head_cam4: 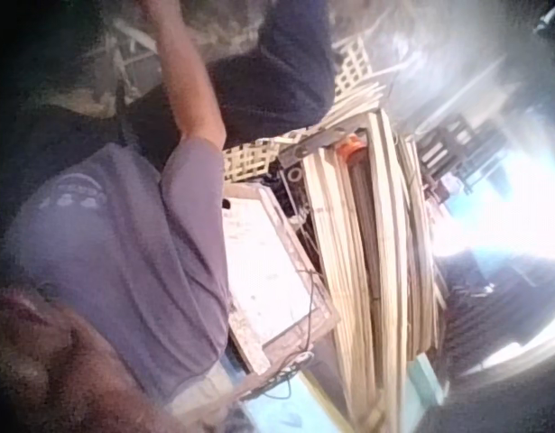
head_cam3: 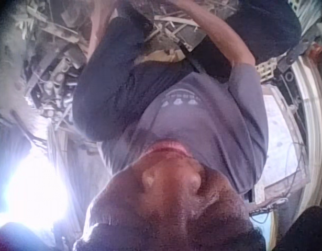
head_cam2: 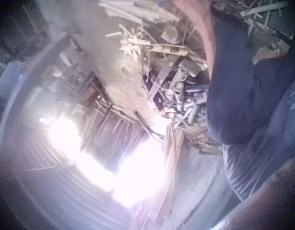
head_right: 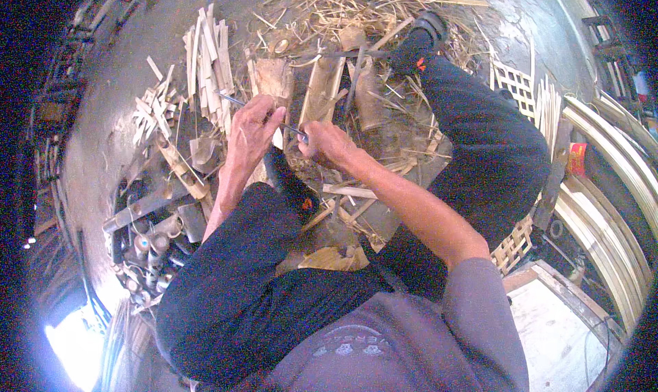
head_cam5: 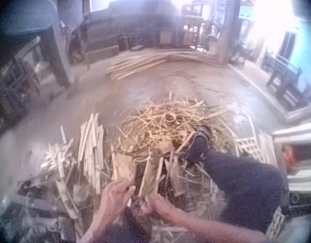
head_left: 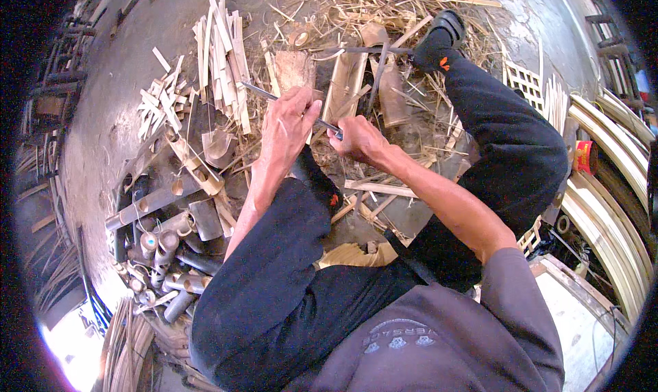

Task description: The person sits on the floor and uses a knife to shave thin strips from a small wooden block. The person repeatedly shaves the wood and discards the shavings onto the floor.

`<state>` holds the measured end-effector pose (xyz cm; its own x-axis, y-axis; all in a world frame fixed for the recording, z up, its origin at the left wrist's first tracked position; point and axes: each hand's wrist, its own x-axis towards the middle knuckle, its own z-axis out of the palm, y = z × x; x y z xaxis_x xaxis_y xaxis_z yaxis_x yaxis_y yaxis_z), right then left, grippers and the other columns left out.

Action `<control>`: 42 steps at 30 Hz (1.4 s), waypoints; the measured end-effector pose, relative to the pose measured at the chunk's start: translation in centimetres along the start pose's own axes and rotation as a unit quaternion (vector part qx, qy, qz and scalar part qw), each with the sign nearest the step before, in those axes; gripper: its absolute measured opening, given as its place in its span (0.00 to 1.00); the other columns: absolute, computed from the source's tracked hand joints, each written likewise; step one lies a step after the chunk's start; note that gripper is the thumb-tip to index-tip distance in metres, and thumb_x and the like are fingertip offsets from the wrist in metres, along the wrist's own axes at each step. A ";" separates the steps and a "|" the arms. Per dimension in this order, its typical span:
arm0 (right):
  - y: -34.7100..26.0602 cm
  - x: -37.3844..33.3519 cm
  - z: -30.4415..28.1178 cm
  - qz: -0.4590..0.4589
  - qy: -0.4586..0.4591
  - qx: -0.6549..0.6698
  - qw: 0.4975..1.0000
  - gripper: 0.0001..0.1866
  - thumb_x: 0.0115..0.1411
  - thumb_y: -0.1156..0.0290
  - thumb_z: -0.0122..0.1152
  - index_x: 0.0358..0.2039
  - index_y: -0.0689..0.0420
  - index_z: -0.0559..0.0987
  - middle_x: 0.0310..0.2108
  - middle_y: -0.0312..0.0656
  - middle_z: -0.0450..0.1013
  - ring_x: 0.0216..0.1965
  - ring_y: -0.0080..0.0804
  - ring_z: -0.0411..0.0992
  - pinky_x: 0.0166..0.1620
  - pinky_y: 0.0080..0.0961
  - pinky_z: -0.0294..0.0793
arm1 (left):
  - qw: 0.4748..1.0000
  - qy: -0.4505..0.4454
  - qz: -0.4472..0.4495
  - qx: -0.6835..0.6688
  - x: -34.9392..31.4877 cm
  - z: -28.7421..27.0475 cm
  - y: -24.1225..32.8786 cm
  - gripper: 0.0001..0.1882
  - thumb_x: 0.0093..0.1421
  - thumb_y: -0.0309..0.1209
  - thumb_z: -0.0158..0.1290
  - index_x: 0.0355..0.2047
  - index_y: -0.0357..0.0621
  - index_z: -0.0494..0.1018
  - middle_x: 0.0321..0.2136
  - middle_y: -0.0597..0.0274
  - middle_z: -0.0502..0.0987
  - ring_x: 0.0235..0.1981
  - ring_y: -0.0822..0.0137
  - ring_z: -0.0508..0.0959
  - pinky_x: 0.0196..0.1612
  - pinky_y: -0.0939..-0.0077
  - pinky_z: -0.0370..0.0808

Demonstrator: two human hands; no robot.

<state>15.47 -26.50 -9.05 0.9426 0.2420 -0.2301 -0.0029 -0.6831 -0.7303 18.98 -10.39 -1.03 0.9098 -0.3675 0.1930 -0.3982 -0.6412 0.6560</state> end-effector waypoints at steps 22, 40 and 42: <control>1.0 -0.7 5.2 0.000 -0.157 0.003 0.988 0.16 0.49 0.63 0.58 0.20 0.66 0.76 0.18 0.59 0.70 0.20 0.48 0.73 0.26 0.41 0.69 | 0.965 0.193 -0.167 -0.062 -2.5 1.5 -1.1 0.16 0.53 0.36 0.61 0.34 0.39 0.69 0.23 0.61 0.72 0.23 0.69 0.69 0.29 0.73 0.70; 3.3 -2.0 5.1 -0.132 -0.130 -0.189 0.964 0.14 0.54 0.64 0.54 0.23 0.64 0.73 0.23 0.59 0.73 0.27 0.60 0.73 0.33 0.49 0.74 | 0.949 0.213 -0.193 -0.127 -4.0 0.6 -1.7 0.11 0.55 0.34 0.61 0.30 0.39 0.75 0.20 0.65 0.75 0.22 0.77 0.70 0.27 0.78 0.69; 2.3 -2.8 6.2 -0.109 -0.164 -0.132 0.971 0.14 0.54 0.63 0.54 0.25 0.64 0.74 0.25 0.59 0.73 0.28 0.60 0.73 0.32 0.49 0.74 | 0.935 0.240 -0.199 -0.171 -4.8 -0.4 -2.8 0.12 0.53 0.35 0.62 0.31 0.39 0.76 0.20 0.67 0.74 0.22 0.78 0.69 0.27 0.80 0.68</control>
<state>10.80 -24.52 -14.08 0.7538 0.5783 -0.3121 0.3122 -0.7331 -0.6043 15.83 -6.53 -3.49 0.9586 0.2503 0.1354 -0.0316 -0.3795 0.9247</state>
